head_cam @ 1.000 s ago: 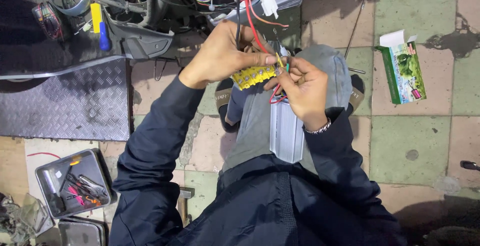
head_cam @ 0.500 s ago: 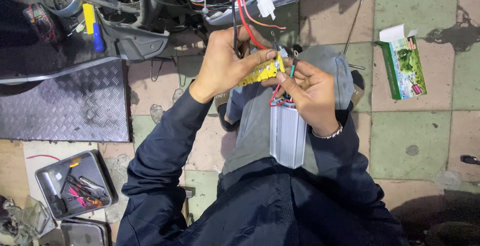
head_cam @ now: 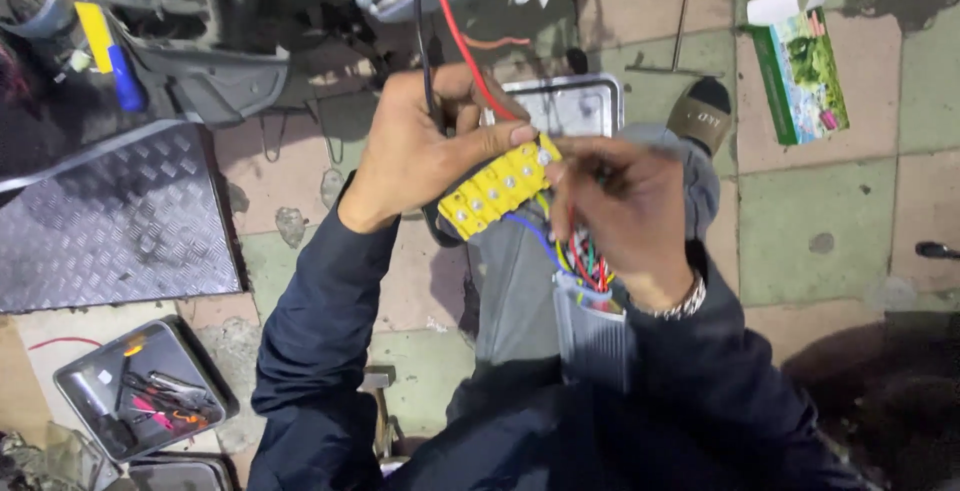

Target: Unpacking a motor controller and connecting its wiring harness to a terminal block on a motorcycle.

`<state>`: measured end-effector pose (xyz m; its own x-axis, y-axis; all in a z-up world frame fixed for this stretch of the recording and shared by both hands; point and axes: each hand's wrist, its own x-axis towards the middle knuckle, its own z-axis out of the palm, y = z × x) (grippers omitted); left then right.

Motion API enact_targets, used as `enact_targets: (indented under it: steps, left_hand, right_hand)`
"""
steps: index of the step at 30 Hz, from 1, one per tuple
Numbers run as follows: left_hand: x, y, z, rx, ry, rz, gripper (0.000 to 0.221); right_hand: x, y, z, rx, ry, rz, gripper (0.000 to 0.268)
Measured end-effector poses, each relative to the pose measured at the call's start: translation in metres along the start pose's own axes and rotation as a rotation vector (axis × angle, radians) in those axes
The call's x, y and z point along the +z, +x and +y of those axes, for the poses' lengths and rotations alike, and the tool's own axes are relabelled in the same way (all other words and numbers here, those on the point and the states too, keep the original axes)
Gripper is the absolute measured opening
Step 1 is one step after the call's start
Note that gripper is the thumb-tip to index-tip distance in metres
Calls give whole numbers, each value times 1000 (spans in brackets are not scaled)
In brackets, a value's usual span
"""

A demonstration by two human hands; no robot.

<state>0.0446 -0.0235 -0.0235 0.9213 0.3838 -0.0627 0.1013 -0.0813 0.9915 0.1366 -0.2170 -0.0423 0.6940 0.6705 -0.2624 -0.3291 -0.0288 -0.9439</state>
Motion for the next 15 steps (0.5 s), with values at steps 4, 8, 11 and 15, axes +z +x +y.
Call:
enact_targets:
  steps: [4,8,11,15]
  left_hand:
    - [-4,8,8,59,-6,-27,18]
    - [-16,21,-29,169,-160,-213,61]
    - [-35,28,-100,187,-465,-340,58]
    - [-26,28,-249,-34,-327,-230,14]
  right_hand:
    - [-7,11,0,50,45,13,15]
    - [-24,9,-12,80,-247,104,27]
    - [-29,-6,-5,50,-136,182,15]
    - [-26,-17,-9,99,-240,245,18]
